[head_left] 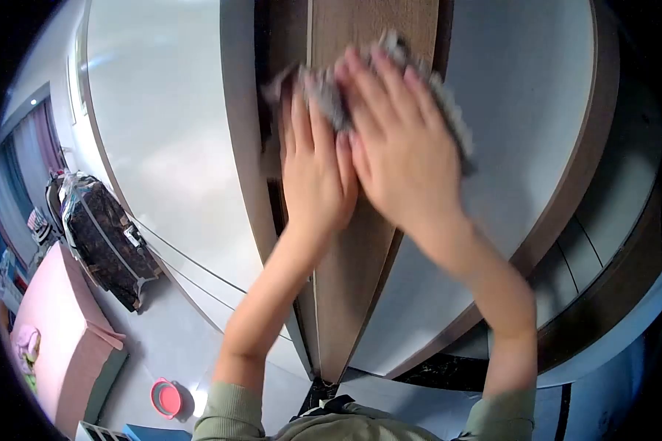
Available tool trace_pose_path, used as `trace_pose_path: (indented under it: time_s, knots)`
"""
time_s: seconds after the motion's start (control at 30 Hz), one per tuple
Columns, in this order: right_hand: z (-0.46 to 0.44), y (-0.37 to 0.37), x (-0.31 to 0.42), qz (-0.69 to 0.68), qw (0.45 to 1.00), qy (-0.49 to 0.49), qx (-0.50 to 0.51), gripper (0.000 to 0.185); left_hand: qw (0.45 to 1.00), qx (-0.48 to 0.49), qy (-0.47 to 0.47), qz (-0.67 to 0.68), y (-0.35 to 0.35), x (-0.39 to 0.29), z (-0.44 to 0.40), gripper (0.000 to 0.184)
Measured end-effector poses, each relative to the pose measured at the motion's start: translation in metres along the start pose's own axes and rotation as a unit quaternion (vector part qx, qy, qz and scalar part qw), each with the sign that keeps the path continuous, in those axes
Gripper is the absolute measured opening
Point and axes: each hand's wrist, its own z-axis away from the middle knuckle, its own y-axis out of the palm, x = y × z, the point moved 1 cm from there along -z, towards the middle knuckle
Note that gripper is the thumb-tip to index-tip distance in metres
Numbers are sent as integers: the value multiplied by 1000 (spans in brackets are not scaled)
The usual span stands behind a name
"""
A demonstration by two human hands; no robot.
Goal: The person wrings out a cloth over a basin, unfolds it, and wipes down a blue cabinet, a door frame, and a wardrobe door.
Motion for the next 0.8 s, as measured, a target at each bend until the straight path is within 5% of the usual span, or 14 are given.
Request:
trace_pose_path:
  time_s: [0.1,0.27,0.37,0.5,0.63,0.8]
  knots:
    - [52,12,27,-5,998,13,68,57,998,50,-30,-34,2,-2,66,56]
    - [122,36,59,-4,999,23,22,53,971,211,-68,-91,-1,-11,151,57]
    - [121,40,48,-151,986,67,-37,52,971,200,6,-131,-1,-11,129,57]
    - [41,34,-16,-395,885,90,-231,57,994,50,71,-73,8,-36,15,56]
    - [2,45,-50,-439,854,90,-264,57,984,-41,161,-65,17,-53,-46,55]
    - [35,62,-40,-465,843,54,-264,57,994,7,86,-67,17,-51,-7,57]
